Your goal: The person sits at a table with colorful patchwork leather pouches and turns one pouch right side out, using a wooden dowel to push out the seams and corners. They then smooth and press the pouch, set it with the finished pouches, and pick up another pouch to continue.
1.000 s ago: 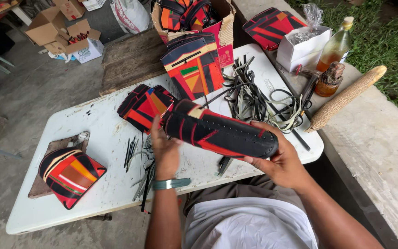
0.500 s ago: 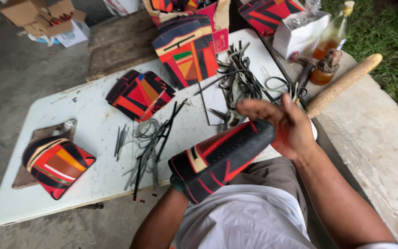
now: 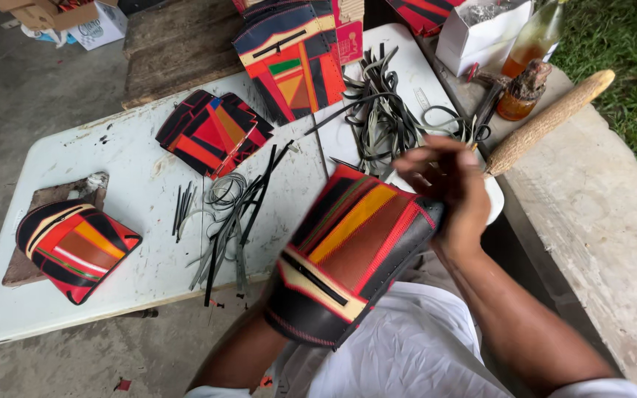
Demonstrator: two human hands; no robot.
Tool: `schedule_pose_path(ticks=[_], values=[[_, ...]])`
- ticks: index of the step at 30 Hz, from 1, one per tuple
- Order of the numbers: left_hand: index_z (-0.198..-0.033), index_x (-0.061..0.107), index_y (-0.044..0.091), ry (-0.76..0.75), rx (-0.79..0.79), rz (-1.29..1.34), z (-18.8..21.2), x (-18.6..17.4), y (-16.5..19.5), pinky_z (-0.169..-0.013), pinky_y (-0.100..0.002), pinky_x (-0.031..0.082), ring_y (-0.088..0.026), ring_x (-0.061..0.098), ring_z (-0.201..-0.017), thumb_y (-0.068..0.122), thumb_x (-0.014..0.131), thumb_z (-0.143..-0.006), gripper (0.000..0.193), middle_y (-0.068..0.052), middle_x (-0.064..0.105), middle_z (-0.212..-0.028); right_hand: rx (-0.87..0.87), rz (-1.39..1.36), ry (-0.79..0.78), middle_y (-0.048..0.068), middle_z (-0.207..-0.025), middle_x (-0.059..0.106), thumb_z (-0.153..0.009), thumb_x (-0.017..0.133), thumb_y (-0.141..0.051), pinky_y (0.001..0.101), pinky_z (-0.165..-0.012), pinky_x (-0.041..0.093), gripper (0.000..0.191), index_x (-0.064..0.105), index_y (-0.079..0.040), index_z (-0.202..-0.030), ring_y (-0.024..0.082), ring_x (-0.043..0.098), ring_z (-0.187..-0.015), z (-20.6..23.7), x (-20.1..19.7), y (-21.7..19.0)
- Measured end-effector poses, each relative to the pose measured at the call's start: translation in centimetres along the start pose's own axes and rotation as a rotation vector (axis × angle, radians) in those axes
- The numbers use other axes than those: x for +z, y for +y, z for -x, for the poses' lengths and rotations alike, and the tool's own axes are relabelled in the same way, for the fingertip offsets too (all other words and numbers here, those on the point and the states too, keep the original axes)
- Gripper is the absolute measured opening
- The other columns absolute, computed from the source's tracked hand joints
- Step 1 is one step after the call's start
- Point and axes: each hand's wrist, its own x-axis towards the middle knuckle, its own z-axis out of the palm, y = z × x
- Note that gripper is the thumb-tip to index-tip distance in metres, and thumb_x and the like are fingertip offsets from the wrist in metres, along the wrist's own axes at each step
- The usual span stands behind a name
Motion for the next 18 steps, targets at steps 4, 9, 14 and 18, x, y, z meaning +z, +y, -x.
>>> schedule_pose_path(ticks=[4,9,14,18], values=[[-0.143,0.053,0.004,0.025,0.001,-0.028,-0.4,-0.6,0.5,-0.105,-0.041,0.049,-0.021,0.061,-0.121,0.015,0.074,-0.094,0.054,-0.01,0.063,-0.135,0.313,-0.091,-0.134,0.013,-0.139,0.059,-0.095,0.063,-0.052,0.0483,-0.107,0.049,0.075,0.043,-0.007,-0.152,0.026,0.062,-0.125,-1.3,-2.1,0.6],[-0.142,0.054,0.003,0.098,0.03,-0.058,0.3,-3.1,3.2,-0.104,-0.041,0.049,-0.021,0.061,-0.12,0.016,0.072,-0.095,0.052,-0.01,0.064,-0.135,0.623,0.329,-0.625,0.013,-0.137,0.063,-0.075,0.084,-0.028,0.0497,-0.093,0.054,0.087,0.045,-0.007,-0.151,0.027,0.063,-0.121,-2.3,-7.2,0.8],[-0.141,0.055,0.002,0.156,0.083,-0.077,0.1,-4.6,4.9,-0.103,-0.04,0.049,-0.021,0.061,-0.119,0.017,0.07,-0.096,0.05,-0.01,0.065,-0.134,0.383,0.416,-0.601,0.014,-0.138,0.064,-0.073,0.091,-0.021,0.0423,-0.109,0.048,0.088,0.048,0.0,-0.148,0.023,0.061,-0.126,-1.8,-8.7,3.3],[-0.141,0.056,0.001,0.146,0.053,-0.053,0.3,-3.7,3.7,-0.102,-0.04,0.049,-0.02,0.061,-0.118,0.017,0.069,-0.097,0.048,-0.01,0.065,-0.133,0.32,0.567,-0.758,0.016,-0.143,0.059,-0.078,0.086,-0.044,0.0458,-0.112,0.043,0.093,0.045,-0.002,-0.15,0.026,0.053,-0.133,-3.1,-7.0,1.6]])
